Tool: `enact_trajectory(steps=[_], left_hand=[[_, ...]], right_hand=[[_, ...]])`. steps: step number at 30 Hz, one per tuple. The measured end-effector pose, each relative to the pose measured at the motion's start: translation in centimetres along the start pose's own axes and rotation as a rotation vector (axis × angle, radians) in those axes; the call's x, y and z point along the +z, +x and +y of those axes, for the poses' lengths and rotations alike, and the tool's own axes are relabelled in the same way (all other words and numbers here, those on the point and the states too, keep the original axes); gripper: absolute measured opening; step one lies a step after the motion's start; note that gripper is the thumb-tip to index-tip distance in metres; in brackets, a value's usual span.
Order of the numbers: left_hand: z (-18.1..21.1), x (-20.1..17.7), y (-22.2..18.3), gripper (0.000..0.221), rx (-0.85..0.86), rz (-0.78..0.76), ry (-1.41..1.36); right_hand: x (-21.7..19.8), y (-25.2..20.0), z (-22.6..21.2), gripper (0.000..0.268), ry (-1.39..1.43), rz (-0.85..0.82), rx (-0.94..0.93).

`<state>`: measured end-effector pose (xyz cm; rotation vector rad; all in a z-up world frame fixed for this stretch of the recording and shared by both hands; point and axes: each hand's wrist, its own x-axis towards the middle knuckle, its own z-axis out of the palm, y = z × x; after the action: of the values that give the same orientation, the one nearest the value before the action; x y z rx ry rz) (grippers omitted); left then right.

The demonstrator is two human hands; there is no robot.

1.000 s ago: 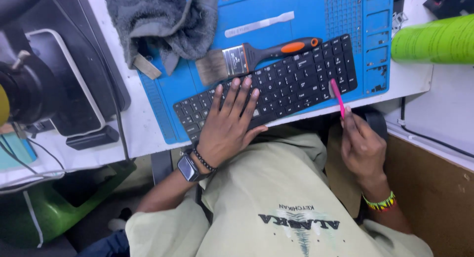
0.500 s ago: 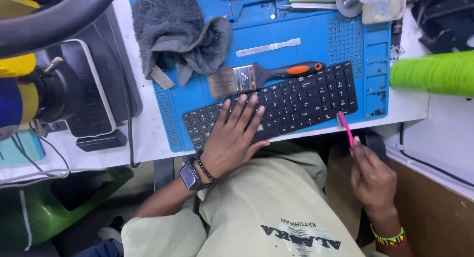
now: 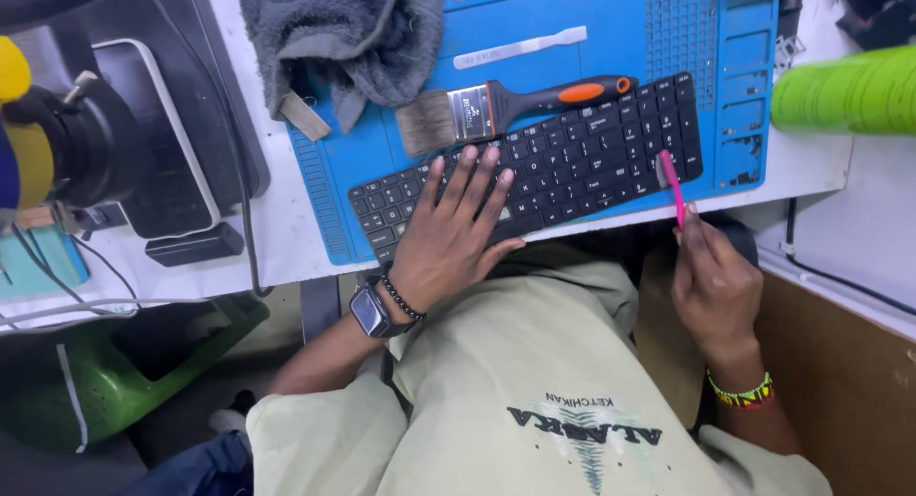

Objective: Cleaning a laptop keyboard using a brush and a small tool

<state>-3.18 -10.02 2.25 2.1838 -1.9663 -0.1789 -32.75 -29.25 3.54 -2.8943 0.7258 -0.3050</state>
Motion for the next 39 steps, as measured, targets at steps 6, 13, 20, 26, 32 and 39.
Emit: enact_trajectory(steps=[6, 13, 20, 26, 32, 39], left_hand=[[-0.1, 0.3, -0.2, 0.085, 0.003, 0.057, -0.005], [0.1, 1.7, -0.1, 0.085, -0.014, 0.207, -0.077], [0.2, 1.7, -0.2, 0.083, -0.016, 0.188, -0.089], [-0.2, 0.3, -0.1, 0.083, 0.000, 0.125, -0.046], [-0.1, 0.1, -0.1, 0.084, 0.008, 0.028, -0.030], [-0.1, 0.3, -0.3, 0.084, 0.000, 0.027, 0.003]], right_hand=[[-0.9, -3.4, 0.4, 0.053, -0.024, -0.087, 0.070], [0.0, 0.3, -3.8, 0.025, 0.074, 0.044, 0.030], [0.0, 0.7, -3.2, 0.022, 0.046, 0.072, 0.001], [-0.6, -0.1, -4.9, 0.028, -0.027, 0.043, -0.072], [-0.7, -0.4, -4.5, 0.035, 0.065, 0.006, -0.053], [-2.9, -1.2, -5.8, 0.030, 0.206, -0.080, -0.005]])
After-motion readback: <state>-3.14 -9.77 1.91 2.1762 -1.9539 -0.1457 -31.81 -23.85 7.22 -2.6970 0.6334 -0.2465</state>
